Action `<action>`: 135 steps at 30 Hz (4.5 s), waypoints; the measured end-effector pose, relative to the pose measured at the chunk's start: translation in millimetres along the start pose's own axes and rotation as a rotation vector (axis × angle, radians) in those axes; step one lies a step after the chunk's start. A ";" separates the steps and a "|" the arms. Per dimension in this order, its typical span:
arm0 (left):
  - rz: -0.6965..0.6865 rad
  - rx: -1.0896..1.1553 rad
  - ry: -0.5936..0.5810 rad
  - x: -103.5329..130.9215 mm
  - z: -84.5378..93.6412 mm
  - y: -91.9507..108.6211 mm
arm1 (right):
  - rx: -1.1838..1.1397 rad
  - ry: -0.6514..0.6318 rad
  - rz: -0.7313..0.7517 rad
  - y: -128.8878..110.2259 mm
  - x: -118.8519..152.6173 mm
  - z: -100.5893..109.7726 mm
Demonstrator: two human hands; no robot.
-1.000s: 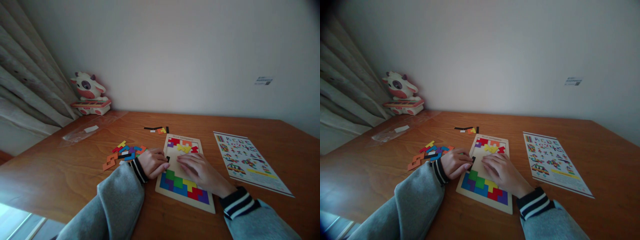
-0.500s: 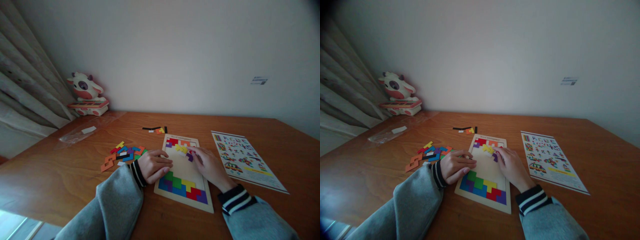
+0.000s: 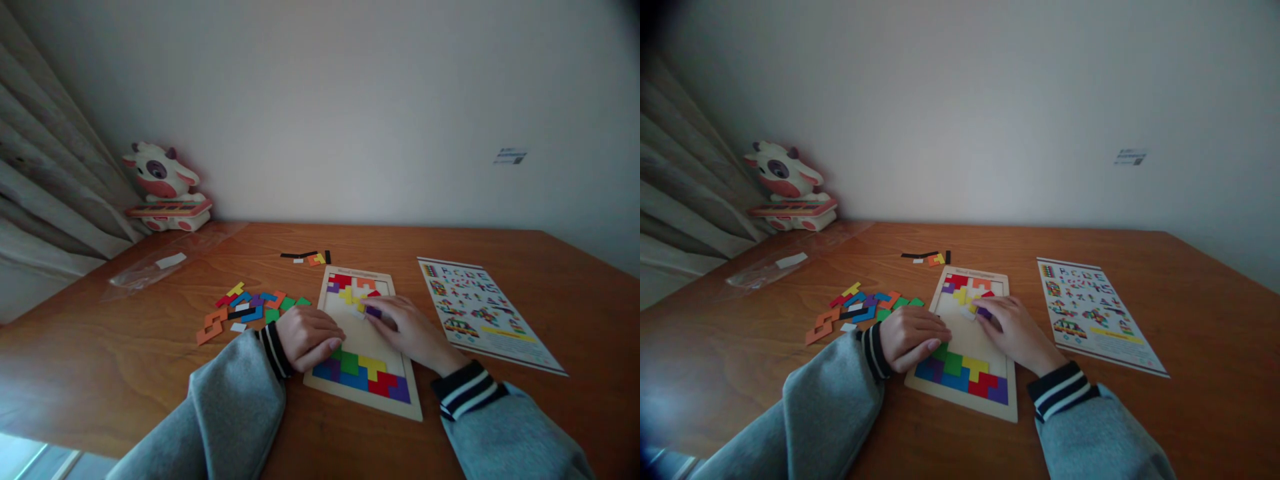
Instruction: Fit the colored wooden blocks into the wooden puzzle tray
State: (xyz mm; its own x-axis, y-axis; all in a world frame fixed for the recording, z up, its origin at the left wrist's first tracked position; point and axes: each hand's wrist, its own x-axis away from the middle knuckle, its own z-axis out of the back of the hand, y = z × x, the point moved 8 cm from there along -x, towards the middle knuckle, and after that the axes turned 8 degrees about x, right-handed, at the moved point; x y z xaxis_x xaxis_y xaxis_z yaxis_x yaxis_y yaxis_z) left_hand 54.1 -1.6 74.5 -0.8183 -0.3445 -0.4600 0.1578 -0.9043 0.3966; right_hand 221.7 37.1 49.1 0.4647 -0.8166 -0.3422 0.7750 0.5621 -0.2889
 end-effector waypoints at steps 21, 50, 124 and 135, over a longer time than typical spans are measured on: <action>0.093 -0.101 -0.087 0.2 -13.5 -16.7 | 0.059 -0.018 0.145 -17.9 2.4 -1.3; 0.158 -0.263 -0.040 -1.9 -7.6 -19.7 | 0.071 -0.216 -0.123 12.5 6.0 -2.9; 0.205 -0.028 0.012 0.5 4.9 -21.8 | 0.126 -0.067 -0.016 -8.5 3.9 -2.0; 0.207 -0.075 -0.029 -1.9 -2.4 -20.8 | -0.042 -0.213 0.015 -6.8 10.1 -1.8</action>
State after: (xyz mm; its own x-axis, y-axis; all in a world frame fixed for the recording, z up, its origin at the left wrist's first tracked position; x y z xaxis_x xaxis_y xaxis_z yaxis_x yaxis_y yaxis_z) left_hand 53.7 17.3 65.2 -0.7796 -0.5185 -0.3512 0.3638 -0.8315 0.4199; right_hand 220.4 25.3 46.0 0.5597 -0.8147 -0.1517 0.7508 0.5760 -0.3234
